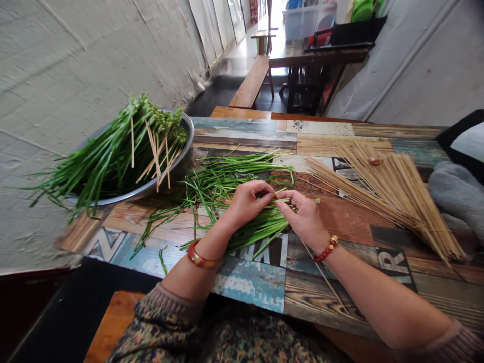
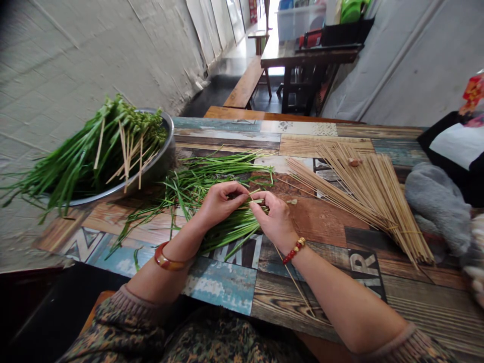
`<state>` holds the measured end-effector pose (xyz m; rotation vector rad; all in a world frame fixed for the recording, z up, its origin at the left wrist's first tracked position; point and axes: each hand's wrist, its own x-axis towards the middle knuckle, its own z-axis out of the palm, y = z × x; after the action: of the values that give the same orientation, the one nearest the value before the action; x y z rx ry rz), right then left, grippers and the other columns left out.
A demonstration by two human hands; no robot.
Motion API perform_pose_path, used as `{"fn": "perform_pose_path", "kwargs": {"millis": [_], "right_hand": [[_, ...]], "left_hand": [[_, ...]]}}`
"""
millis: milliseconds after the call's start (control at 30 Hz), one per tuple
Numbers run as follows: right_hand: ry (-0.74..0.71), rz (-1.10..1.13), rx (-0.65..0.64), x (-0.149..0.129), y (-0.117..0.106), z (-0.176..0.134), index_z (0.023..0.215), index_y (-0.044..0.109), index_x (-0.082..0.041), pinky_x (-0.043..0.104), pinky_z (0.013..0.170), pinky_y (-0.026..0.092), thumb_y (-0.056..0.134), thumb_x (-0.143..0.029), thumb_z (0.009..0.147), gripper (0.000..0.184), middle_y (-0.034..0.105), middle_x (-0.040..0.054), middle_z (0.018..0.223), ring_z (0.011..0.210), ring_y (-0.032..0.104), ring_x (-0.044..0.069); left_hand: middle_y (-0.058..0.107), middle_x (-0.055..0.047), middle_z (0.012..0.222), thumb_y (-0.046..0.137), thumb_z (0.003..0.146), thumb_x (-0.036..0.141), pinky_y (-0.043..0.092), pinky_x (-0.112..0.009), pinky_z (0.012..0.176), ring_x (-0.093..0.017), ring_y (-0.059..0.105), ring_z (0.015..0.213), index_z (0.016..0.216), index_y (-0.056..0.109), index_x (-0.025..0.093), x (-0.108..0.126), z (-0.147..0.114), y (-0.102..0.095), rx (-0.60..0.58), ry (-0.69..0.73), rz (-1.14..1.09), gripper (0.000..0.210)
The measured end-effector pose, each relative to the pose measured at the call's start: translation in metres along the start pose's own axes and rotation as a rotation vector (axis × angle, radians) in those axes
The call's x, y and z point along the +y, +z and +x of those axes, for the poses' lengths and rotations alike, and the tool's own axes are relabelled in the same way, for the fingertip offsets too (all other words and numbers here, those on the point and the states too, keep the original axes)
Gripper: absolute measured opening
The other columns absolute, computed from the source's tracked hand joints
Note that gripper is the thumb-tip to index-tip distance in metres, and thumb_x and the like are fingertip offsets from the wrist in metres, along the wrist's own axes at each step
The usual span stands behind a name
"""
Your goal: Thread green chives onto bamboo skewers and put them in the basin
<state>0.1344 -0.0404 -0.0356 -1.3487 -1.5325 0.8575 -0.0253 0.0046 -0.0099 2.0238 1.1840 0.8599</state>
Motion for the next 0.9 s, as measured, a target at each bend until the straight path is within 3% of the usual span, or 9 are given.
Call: {"fn": "perform_pose_path", "kwargs": {"millis": [233, 567, 900], "right_hand": [[0.046, 0.053, 0.011, 0.006, 0.0015, -0.0017, 0.132, 0.048, -0.023, 0.03, 0.065, 0.049, 0.058, -0.028, 0.083, 0.05, 0.066, 0.0006, 0.079, 0.067, 0.059, 0.016], [0.054, 0.078, -0.02, 0.0048, 0.0016, -0.0013, 0.113, 0.057, -0.019, 0.026, 0.059, 0.046, 0.057, -0.028, 0.084, 0.031, 0.064, 0.0007, 0.075, 0.065, 0.059, 0.015], [0.034, 0.038, 0.014, 0.0036, 0.0013, -0.0004, 0.098, 0.058, -0.017, 0.026, 0.056, 0.043, 0.058, -0.029, 0.082, 0.02, 0.061, 0.0017, 0.072, 0.062, 0.056, 0.015]], "left_hand": [[0.067, -0.001, 0.069, 0.061, 0.078, 0.016, 0.043, -0.021, 0.062, -0.011, 0.059, 0.064, 0.074, 0.067, 0.015, -0.0015, -0.0003, 0.0012, 0.024, 0.003, 0.027, 0.008], [0.067, -0.001, 0.071, 0.06, 0.08, 0.015, 0.043, -0.021, 0.063, -0.011, 0.059, 0.066, 0.075, 0.067, 0.015, -0.0045, -0.0009, 0.0022, 0.014, 0.062, 0.041, 0.009], [0.064, -0.001, 0.072, 0.058, 0.082, 0.012, 0.042, -0.021, 0.066, -0.011, 0.058, 0.07, 0.076, 0.067, 0.015, -0.0034, -0.0006, -0.0011, -0.07, 0.142, 0.033, 0.011]]}}
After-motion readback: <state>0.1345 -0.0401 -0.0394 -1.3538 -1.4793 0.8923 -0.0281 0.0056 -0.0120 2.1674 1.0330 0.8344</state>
